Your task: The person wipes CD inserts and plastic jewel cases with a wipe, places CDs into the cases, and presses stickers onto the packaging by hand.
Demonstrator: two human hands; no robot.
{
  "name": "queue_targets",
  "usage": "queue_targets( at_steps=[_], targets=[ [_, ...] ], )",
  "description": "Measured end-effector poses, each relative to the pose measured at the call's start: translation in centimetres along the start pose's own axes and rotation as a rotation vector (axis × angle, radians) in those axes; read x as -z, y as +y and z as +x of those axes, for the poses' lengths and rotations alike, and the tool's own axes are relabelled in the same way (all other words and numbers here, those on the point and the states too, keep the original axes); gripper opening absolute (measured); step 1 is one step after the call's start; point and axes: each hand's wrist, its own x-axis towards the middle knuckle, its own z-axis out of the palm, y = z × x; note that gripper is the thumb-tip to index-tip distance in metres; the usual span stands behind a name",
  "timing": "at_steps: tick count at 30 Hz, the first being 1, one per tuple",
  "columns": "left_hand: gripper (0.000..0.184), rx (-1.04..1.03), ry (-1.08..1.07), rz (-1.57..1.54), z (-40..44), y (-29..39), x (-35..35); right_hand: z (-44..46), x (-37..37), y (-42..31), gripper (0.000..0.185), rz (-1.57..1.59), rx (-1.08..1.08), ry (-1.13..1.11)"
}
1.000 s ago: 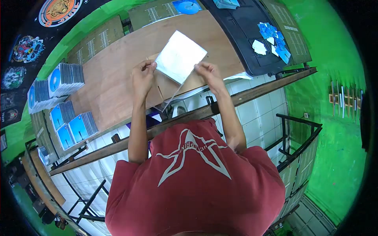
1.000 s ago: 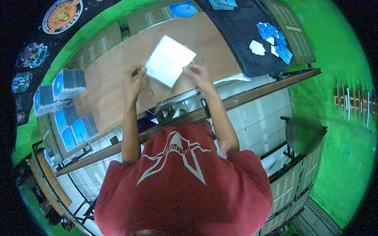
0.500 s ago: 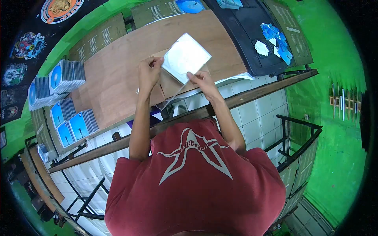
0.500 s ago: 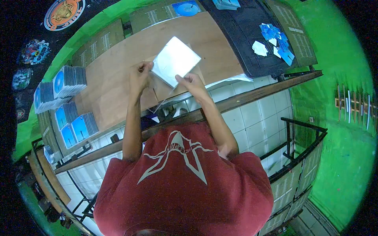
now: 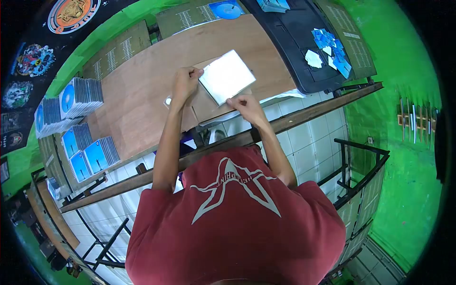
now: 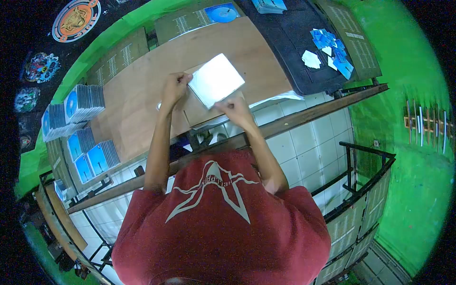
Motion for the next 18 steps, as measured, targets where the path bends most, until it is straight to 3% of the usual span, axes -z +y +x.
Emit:
queue_targets(
  at_steps=[1, 3, 4, 5, 7, 11, 15, 18],
  targets=[
    [0.031, -0.003, -0.008, 0.062, 0.2, 0.0, -0.1, -0.1, 0.7, 0.7, 0.028, -0.001, 0.001, 0.003],
    [0.031, -0.006, -0.017, 0.124, 0.7, -0.8, -0.6, -0.2, 1.3, 2.4, 0.027, -0.109, 0.273, 0.317],
    [0.029, -0.052, -0.001, 0.147, 1.1, -2.0, -1.4, -0.8, 2.2, 0.1, 0.023, -0.197, 0.131, 0.324],
    [0.028, -0.098, 0.013, 0.17, 1.2, -2.2, -1.8, -0.7, 2.3, 0.0, 0.023, -0.196, 0.128, 0.326],
    [0.026, -0.165, 0.011, 0.194, 1.0, -2.1, -2.1, -0.3, 2.4, -0.1, 0.02, -0.48, 0.337, 0.524],
    [0.02, -0.391, 0.111, 0.371, 0.3, -1.0, -2.3, 2.1, 1.8, 0.4, 0.024, -0.355, 0.467, 0.485],
    [0.018, -0.3, 0.104, 0.297, -0.1, -1.0, -2.3, 6.4, 3.0, -0.7, 0.021, -0.373, 0.456, 0.444],
    [0.029, -0.263, 0.149, 0.163, -1.2, -1.2, -1.2, 11.5, 4.9, -0.1, 0.019, -0.347, 0.454, 0.469]
  ],
)
